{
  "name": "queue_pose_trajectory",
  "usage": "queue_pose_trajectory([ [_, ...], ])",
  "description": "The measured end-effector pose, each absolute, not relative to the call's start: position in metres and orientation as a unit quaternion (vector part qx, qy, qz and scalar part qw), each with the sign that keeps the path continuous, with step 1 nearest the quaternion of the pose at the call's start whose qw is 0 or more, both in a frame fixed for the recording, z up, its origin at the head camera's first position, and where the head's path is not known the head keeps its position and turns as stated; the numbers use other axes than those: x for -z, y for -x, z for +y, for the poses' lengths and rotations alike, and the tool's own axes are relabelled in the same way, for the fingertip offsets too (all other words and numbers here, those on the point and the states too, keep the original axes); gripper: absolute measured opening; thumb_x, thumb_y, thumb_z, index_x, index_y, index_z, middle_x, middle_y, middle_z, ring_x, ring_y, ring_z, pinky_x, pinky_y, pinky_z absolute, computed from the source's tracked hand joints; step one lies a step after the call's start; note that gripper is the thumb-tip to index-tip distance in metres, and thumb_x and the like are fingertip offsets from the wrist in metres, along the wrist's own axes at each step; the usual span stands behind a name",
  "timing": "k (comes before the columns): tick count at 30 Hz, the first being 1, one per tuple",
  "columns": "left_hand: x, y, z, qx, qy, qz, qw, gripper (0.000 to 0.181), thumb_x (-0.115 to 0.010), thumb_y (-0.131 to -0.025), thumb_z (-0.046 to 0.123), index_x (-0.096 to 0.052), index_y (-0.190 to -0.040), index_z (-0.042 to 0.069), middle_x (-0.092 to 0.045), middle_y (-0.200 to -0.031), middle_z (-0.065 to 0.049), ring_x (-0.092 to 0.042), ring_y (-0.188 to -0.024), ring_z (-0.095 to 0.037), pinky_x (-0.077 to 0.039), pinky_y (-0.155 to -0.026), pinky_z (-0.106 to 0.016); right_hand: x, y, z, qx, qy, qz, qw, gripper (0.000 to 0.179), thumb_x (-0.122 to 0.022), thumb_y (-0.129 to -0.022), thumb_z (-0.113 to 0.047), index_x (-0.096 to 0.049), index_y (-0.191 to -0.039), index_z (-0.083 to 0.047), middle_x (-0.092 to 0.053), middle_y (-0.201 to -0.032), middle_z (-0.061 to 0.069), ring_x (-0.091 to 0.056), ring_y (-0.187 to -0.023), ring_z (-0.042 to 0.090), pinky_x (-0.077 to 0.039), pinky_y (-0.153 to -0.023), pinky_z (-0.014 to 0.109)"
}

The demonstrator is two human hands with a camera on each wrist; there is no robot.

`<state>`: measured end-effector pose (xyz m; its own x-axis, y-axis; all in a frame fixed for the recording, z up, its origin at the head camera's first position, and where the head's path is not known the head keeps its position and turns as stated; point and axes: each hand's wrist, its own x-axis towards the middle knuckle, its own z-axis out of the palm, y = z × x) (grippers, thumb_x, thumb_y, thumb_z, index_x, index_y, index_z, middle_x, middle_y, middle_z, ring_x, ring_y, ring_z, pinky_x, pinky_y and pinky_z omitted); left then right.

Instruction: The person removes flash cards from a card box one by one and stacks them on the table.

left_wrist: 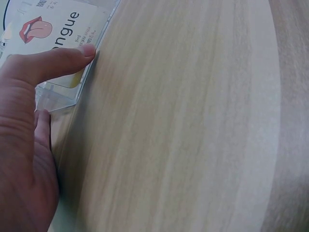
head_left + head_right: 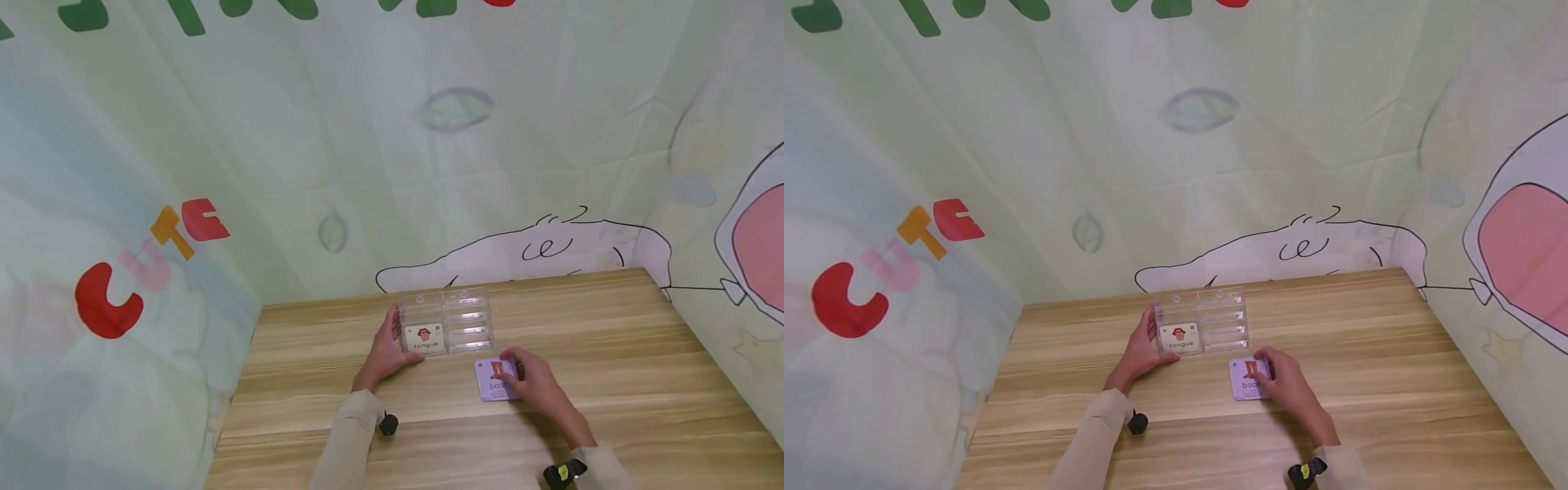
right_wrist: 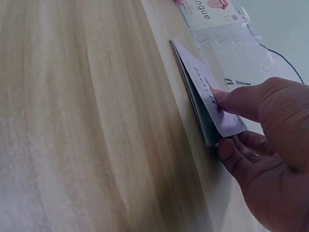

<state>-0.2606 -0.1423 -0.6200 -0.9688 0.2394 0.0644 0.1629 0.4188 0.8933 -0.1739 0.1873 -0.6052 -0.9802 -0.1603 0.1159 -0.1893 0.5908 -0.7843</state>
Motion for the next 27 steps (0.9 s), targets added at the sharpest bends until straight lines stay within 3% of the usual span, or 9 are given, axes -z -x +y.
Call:
queue_pose_trajectory([
  [7,0.6202,0.2609,-0.1423,-0.532,-0.123,0.837,0.034,0.130,-0.099,-0.066,0.009,-0.015,-0.165,0.012,-0.037,-0.162,-0.017,-0.038,-0.149,-0.031,-0.033,-0.123,-0.036,0.6065,0.1745,0.1860,-0.390,-0.086,-0.917,0.021,0.032,-0.083,-0.085,-0.005,-0.069,-0.113,-0.001,-0.057,-0.087,0.004,-0.049,-0.078,0.018,-0.046,-0.064,0.026],
  [17,0.6222,0.2607,-0.1407,-0.563,-0.130,0.816,0.016,0.131,-0.098,-0.063,0.001,-0.016,-0.164,0.007,-0.036,-0.162,-0.023,-0.038,-0.148,-0.037,-0.032,-0.123,-0.045,0.6024,0.1730,0.1829,-0.371,-0.081,-0.925,0.016,0.030,-0.084,-0.086,-0.009,-0.070,-0.111,-0.001,-0.056,-0.091,0.008,-0.051,-0.079,0.019,-0.048,-0.063,0.027],
  [27,0.6214,0.2622,-0.1423,-0.534,-0.125,0.836,0.034,0.131,-0.099,-0.065,0.010,-0.015,-0.165,0.010,-0.035,-0.163,-0.017,-0.037,-0.149,-0.030,-0.031,-0.124,-0.036,0.6030,0.1726,0.1822,-0.365,-0.076,-0.928,0.014,0.029,-0.083,-0.087,-0.010,-0.070,-0.112,-0.002,-0.054,-0.092,0.008,-0.051,-0.080,0.020,-0.048,-0.064,0.028],
])
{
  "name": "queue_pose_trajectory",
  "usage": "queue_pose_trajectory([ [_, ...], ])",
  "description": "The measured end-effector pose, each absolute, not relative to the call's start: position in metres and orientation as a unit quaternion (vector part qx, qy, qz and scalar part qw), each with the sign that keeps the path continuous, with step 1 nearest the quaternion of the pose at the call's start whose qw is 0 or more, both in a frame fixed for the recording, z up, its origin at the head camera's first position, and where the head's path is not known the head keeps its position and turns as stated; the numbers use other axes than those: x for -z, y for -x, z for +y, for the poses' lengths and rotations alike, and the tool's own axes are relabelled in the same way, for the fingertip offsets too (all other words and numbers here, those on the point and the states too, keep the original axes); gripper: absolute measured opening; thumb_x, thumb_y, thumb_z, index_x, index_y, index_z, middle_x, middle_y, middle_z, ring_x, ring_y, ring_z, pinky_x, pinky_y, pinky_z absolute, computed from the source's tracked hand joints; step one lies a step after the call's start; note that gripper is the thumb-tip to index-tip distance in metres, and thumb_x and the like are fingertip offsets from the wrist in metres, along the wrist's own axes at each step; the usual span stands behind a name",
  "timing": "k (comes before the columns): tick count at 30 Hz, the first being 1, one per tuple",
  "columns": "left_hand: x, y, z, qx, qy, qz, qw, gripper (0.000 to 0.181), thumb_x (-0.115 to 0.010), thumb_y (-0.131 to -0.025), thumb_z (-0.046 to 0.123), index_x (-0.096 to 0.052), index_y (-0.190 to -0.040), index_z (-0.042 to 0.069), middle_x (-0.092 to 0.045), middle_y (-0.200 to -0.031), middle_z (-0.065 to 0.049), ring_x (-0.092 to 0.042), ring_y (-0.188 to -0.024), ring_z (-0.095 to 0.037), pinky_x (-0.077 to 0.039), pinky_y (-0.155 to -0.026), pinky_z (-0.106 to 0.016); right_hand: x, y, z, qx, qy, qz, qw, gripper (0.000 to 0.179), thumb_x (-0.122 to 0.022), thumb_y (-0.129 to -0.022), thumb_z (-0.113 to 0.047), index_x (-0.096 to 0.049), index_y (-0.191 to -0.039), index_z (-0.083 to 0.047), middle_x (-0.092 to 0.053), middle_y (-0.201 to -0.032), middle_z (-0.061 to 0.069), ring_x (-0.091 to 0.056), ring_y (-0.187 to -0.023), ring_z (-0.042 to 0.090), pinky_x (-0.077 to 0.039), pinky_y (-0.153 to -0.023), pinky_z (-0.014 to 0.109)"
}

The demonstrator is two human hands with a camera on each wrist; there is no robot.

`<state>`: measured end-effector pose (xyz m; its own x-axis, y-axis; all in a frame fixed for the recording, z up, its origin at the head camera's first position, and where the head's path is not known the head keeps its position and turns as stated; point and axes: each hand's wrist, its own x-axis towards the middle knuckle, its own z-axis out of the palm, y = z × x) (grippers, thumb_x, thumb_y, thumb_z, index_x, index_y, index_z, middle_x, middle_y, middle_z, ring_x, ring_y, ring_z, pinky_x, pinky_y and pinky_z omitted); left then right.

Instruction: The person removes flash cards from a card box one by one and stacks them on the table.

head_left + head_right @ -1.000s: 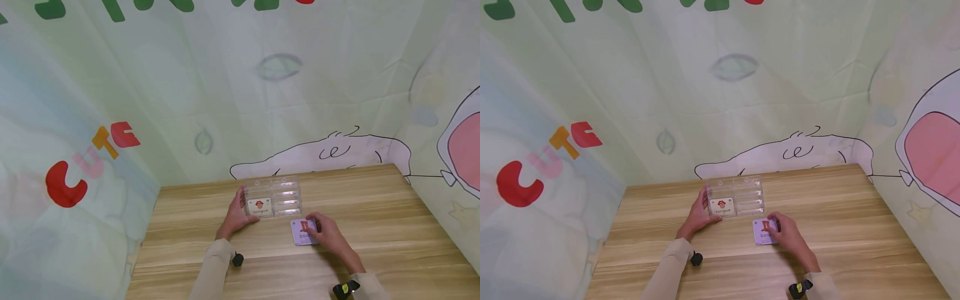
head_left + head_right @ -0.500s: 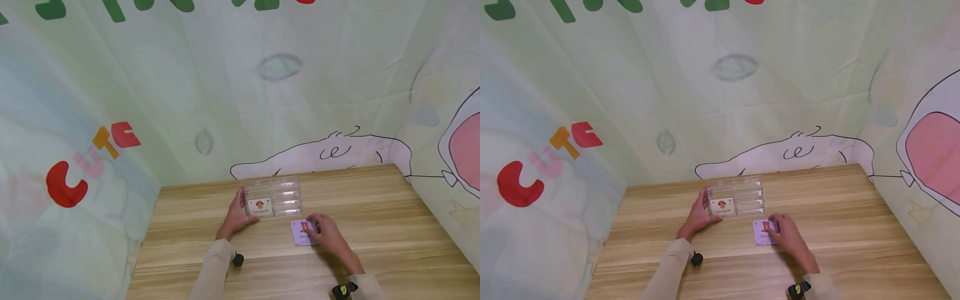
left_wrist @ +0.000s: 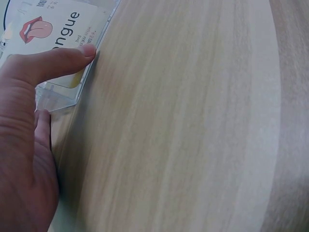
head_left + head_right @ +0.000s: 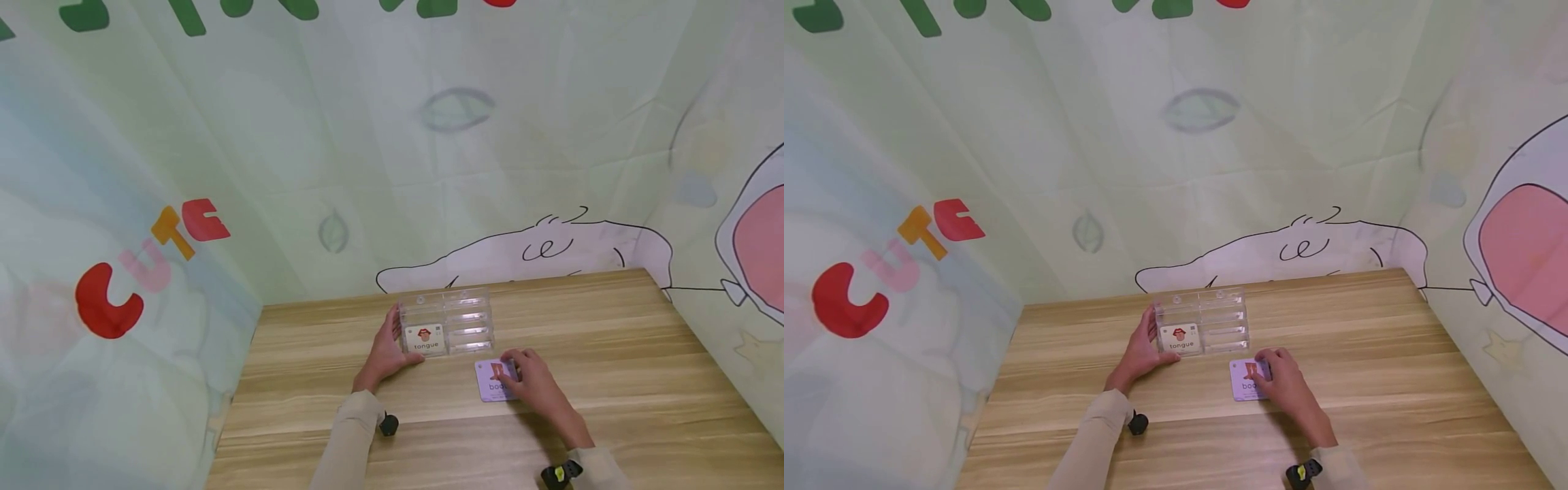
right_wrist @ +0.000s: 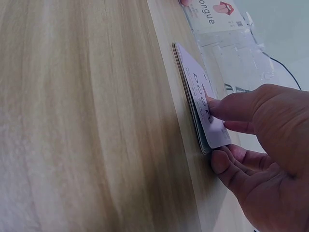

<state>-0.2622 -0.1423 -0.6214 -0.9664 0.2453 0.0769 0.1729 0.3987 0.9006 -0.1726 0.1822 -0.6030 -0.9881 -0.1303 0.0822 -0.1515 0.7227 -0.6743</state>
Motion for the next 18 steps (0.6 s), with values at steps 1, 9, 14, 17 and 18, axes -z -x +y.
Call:
queue_pose_trajectory([
  [1,0.6218,0.2623,-0.1425,-0.534,-0.127,0.835,0.032,0.131,-0.099,-0.065,0.010,-0.015,-0.165,0.009,-0.035,-0.163,-0.018,-0.037,-0.149,-0.031,-0.032,-0.124,-0.037,0.6030,0.1725,0.1821,-0.363,-0.076,-0.928,0.014,0.029,-0.083,-0.088,-0.011,-0.070,-0.112,-0.002,-0.054,-0.092,0.009,-0.050,-0.080,0.020,-0.048,-0.064,0.028],
  [9,0.6213,0.2614,-0.1426,-0.526,-0.133,0.840,0.028,0.131,-0.100,-0.064,0.009,-0.014,-0.164,0.006,-0.035,-0.163,-0.020,-0.037,-0.149,-0.031,-0.033,-0.123,-0.034,0.6053,0.1709,0.1813,-0.352,-0.073,-0.933,0.017,0.027,-0.082,-0.090,-0.016,-0.070,-0.111,-0.004,-0.053,-0.093,0.007,-0.048,-0.080,0.019,-0.043,-0.063,0.027],
  [14,0.6205,0.2609,-0.1422,-0.526,-0.129,0.840,0.031,0.131,-0.100,-0.065,0.009,-0.015,-0.164,0.007,-0.035,-0.163,-0.019,-0.037,-0.149,-0.030,-0.032,-0.123,-0.034,0.6057,0.1707,0.1811,-0.354,-0.075,-0.932,0.023,0.031,-0.082,-0.089,-0.015,-0.070,-0.114,-0.002,-0.054,-0.095,0.009,-0.048,-0.080,0.019,-0.042,-0.062,0.027],
  [17,0.6199,0.2606,-0.1421,-0.530,-0.131,0.838,0.030,0.130,-0.099,-0.065,0.009,-0.015,-0.164,0.006,-0.035,-0.163,-0.020,-0.037,-0.149,-0.031,-0.032,-0.123,-0.036,0.6059,0.1710,0.1816,-0.357,-0.076,-0.931,0.027,0.037,-0.083,-0.088,-0.014,-0.068,-0.119,-0.001,-0.055,-0.098,0.010,-0.049,-0.082,0.020,-0.045,-0.063,0.027],
  [18,0.6197,0.2605,-0.1421,-0.530,-0.131,0.837,0.030,0.130,-0.099,-0.065,0.009,-0.014,-0.164,0.006,-0.034,-0.163,-0.020,-0.036,-0.150,-0.031,-0.032,-0.123,-0.036,0.6058,0.1711,0.1818,-0.359,-0.076,-0.930,0.030,0.038,-0.083,-0.088,-0.014,-0.067,-0.120,0.000,-0.056,-0.099,0.011,-0.050,-0.082,0.020,-0.046,-0.064,0.028],
])
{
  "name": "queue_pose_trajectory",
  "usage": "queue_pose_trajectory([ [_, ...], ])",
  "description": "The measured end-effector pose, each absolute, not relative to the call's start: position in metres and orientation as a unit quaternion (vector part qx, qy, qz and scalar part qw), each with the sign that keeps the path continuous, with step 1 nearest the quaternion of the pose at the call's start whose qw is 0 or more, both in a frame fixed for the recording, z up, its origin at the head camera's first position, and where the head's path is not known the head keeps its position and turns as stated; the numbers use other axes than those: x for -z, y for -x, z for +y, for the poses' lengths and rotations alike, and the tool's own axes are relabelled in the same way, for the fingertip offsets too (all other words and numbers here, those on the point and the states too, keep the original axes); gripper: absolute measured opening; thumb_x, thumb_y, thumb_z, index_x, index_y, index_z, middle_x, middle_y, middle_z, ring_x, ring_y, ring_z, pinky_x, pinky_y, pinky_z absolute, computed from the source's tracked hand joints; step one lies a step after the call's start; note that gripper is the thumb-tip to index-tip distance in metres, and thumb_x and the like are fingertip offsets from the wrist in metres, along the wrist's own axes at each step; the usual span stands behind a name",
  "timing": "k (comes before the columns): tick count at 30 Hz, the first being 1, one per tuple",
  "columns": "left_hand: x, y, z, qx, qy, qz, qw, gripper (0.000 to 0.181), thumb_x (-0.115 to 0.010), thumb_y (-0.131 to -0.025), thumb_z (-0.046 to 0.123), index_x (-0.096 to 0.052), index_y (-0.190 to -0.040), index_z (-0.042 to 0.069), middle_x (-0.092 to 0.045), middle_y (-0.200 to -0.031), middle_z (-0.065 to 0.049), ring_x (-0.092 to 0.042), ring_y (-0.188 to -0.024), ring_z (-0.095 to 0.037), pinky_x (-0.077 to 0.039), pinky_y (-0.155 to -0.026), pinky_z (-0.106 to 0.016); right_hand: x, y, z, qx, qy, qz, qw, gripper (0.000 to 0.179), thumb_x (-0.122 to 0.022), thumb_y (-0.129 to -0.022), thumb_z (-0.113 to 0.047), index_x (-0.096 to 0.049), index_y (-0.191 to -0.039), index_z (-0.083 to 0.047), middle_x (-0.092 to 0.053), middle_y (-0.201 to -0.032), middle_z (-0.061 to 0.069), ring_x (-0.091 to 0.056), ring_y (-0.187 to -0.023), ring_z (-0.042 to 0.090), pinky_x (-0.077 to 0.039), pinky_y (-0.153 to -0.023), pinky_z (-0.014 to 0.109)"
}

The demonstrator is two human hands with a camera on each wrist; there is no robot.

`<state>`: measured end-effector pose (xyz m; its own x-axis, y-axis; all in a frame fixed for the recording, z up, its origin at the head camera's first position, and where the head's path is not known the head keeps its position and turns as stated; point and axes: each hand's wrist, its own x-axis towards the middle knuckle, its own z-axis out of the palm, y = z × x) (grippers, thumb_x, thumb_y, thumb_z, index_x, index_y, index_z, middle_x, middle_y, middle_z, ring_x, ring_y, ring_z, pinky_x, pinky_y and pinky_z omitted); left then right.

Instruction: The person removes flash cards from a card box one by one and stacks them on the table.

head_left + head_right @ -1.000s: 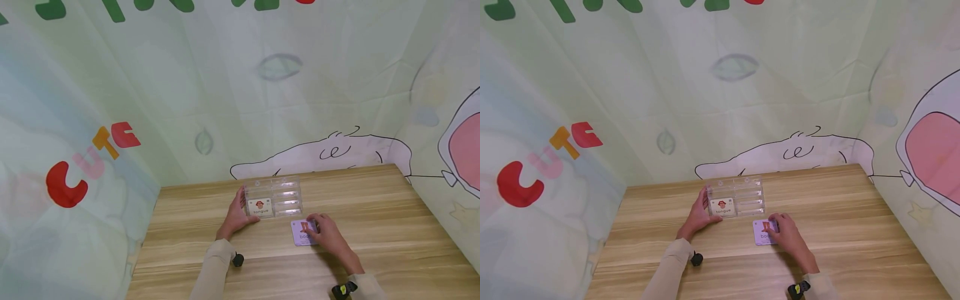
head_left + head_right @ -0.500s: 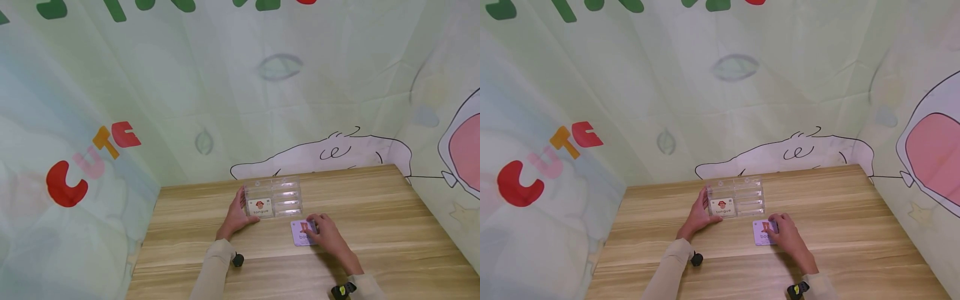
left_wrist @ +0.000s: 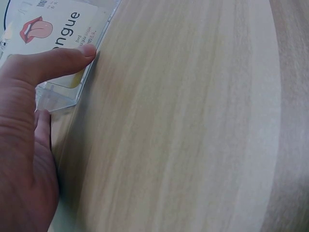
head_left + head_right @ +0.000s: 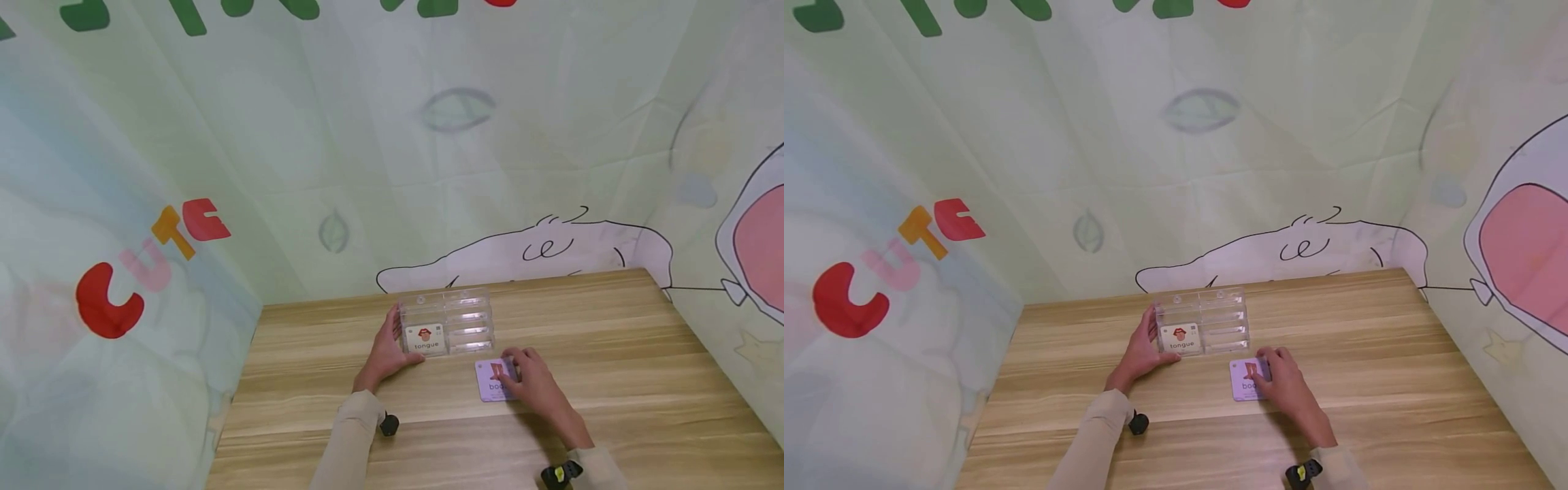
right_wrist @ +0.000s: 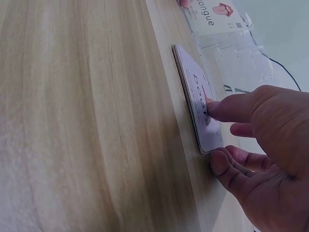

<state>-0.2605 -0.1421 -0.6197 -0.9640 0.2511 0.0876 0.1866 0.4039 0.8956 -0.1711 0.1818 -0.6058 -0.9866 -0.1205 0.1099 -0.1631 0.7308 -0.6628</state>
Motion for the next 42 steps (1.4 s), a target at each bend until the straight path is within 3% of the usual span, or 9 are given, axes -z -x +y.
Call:
queue_pose_trajectory([
  [8,0.619,0.259,-0.143,-0.529,-0.123,0.839,0.036,0.131,-0.099,-0.065,0.009,-0.014,-0.165,0.008,-0.035,-0.163,-0.018,-0.037,-0.149,-0.030,-0.032,-0.123,-0.034,0.602,0.173,0.178,-0.376,-0.088,-0.920,0.066,0.043,-0.078,-0.094,-0.016,-0.064,-0.129,0.003,-0.061,-0.109,0.016,-0.054,-0.083,0.019,-0.051,-0.068,0.032],
  [12,0.619,0.259,-0.144,-0.528,-0.122,0.840,0.035,0.131,-0.100,-0.065,0.009,-0.014,-0.164,0.008,-0.035,-0.163,-0.019,-0.037,-0.150,-0.030,-0.032,-0.123,-0.034,0.596,0.179,0.172,-0.395,-0.111,-0.908,0.083,0.039,-0.076,-0.096,-0.017,-0.065,-0.129,0.000,-0.064,-0.115,0.016,-0.057,-0.078,0.012,-0.054,-0.066,0.028],
  [17,0.619,0.259,-0.143,-0.525,-0.120,0.842,0.035,0.131,-0.100,-0.065,0.010,-0.015,-0.165,0.009,-0.036,-0.162,-0.018,-0.037,-0.149,-0.030,-0.032,-0.123,-0.034,0.587,0.188,0.163,-0.405,-0.147,-0.899,0.074,0.038,-0.074,-0.098,-0.018,-0.065,-0.131,-0.003,-0.064,-0.117,0.011,-0.059,-0.078,0.008,-0.054,-0.063,0.023],
  [42,0.618,0.259,-0.142,-0.536,-0.124,0.835,0.035,0.130,-0.100,-0.065,0.009,-0.016,-0.164,0.011,-0.037,-0.162,-0.017,-0.037,-0.149,-0.030,-0.032,-0.123,-0.036,0.574,0.221,0.105,-0.404,-0.235,-0.883,0.034,0.043,-0.071,-0.100,-0.018,-0.061,-0.139,-0.007,-0.063,-0.120,0.010,-0.059,-0.085,0.011,-0.057,-0.070,0.026],
])
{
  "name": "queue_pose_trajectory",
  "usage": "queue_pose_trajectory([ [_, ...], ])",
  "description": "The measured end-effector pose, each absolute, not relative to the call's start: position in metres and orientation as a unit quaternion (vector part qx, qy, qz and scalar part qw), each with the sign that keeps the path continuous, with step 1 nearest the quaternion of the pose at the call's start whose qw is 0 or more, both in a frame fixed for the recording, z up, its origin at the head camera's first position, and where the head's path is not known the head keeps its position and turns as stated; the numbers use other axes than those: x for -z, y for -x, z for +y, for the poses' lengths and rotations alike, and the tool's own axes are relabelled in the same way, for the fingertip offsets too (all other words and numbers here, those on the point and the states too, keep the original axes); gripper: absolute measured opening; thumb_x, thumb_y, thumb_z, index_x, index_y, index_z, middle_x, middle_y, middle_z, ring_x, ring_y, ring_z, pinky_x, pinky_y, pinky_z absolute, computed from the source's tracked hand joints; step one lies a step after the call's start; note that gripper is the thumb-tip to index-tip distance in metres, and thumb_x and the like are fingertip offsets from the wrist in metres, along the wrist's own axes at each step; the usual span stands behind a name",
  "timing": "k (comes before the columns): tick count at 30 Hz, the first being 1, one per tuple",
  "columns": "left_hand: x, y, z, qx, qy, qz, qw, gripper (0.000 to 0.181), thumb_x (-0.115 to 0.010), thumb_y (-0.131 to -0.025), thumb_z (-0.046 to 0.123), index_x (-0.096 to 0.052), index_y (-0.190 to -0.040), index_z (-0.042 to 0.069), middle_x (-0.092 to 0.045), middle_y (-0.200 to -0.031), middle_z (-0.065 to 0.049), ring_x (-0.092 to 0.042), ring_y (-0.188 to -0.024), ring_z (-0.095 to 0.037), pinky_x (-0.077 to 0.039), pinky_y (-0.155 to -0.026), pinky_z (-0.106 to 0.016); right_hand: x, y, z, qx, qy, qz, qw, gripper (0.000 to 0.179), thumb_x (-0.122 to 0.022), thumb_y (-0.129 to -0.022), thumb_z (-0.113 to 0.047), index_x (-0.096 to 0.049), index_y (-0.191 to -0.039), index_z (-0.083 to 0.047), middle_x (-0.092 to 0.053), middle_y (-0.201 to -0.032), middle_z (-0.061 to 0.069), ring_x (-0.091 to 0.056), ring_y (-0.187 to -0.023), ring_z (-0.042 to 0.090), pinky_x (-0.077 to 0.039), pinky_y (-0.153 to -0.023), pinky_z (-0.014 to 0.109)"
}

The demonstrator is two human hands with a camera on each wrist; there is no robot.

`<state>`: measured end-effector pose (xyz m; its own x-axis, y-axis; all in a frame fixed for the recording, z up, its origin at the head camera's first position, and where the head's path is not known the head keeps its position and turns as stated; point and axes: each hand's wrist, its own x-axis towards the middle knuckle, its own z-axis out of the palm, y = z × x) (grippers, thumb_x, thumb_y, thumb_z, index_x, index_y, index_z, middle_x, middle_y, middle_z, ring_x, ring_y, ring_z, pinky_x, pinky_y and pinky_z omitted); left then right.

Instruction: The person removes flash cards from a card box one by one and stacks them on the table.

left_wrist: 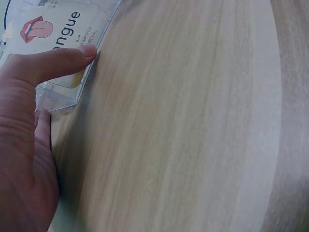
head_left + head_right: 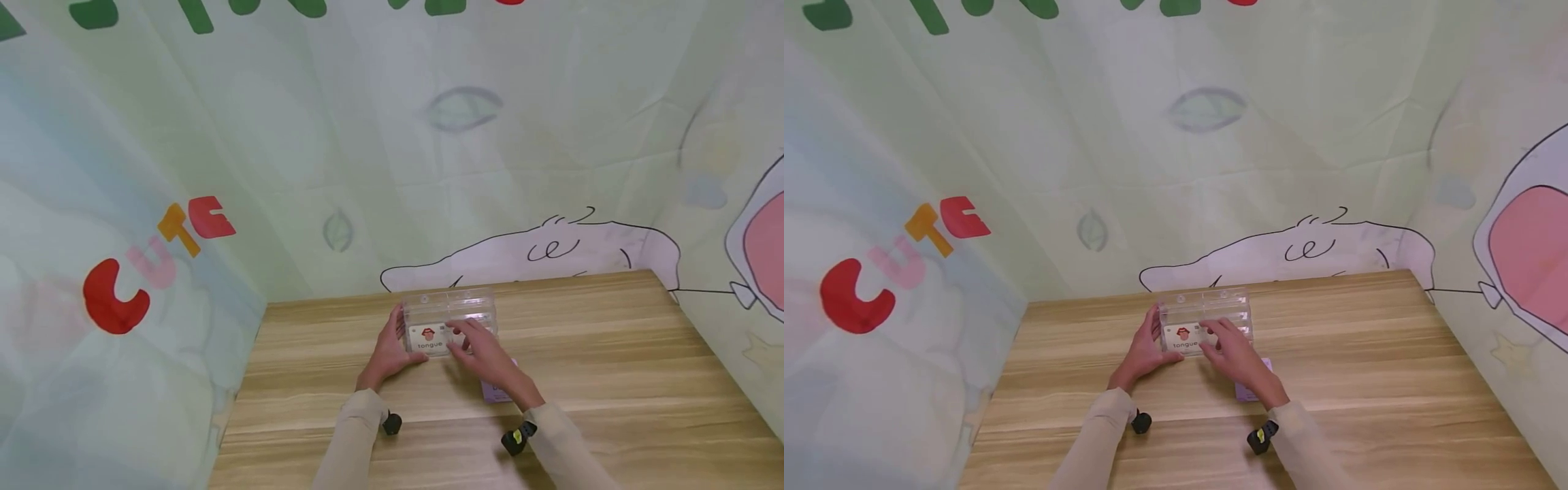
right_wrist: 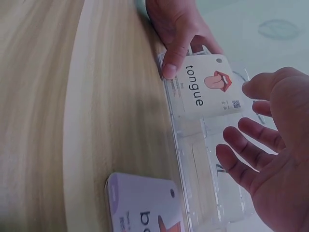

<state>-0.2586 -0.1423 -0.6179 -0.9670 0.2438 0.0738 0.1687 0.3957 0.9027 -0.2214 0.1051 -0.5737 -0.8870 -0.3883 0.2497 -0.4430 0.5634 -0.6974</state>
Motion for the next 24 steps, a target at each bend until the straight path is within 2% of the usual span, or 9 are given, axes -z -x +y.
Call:
queue_pose_trajectory([
  [6,0.604,0.251,-0.138,-0.550,-0.134,0.824,0.020,0.127,-0.097,-0.064,0.000,-0.018,-0.163,0.005,-0.038,-0.159,-0.025,-0.038,-0.147,-0.039,-0.033,-0.123,-0.044,0.573,0.225,0.100,-0.401,-0.245,-0.882,0.035,0.043,-0.071,-0.098,-0.015,-0.061,-0.139,-0.004,-0.064,-0.116,0.010,-0.060,-0.082,0.011,-0.057,-0.069,0.026],
  [12,0.584,0.243,-0.136,-0.553,-0.131,0.823,0.022,0.122,-0.095,-0.065,-0.005,-0.019,-0.161,-0.002,-0.040,-0.157,-0.029,-0.040,-0.146,-0.042,-0.034,-0.122,-0.045,0.571,0.225,0.098,-0.398,-0.242,-0.885,0.020,0.044,-0.071,-0.099,-0.014,-0.060,-0.139,-0.002,-0.063,-0.116,0.012,-0.061,-0.084,0.015,-0.057,-0.071,0.028],
  [17,0.602,0.252,-0.136,-0.547,-0.125,0.827,0.013,0.126,-0.096,-0.064,-0.003,-0.018,-0.163,0.002,-0.039,-0.158,-0.026,-0.039,-0.146,-0.040,-0.034,-0.122,-0.046,0.571,0.225,0.097,-0.395,-0.237,-0.888,0.012,0.043,-0.070,-0.100,-0.015,-0.059,-0.140,-0.002,-0.063,-0.117,0.012,-0.061,-0.086,0.015,-0.058,-0.072,0.029],
  [24,0.621,0.261,-0.142,-0.533,-0.121,0.837,0.029,0.130,-0.100,-0.065,0.009,-0.016,-0.165,0.012,-0.038,-0.161,-0.017,-0.038,-0.148,-0.030,-0.033,-0.123,-0.038,0.570,0.225,0.097,-0.395,-0.235,-0.888,0.010,0.042,-0.070,-0.100,-0.015,-0.061,-0.138,-0.003,-0.063,-0.118,0.011,-0.060,-0.086,0.014,-0.059,-0.073,0.030],
])
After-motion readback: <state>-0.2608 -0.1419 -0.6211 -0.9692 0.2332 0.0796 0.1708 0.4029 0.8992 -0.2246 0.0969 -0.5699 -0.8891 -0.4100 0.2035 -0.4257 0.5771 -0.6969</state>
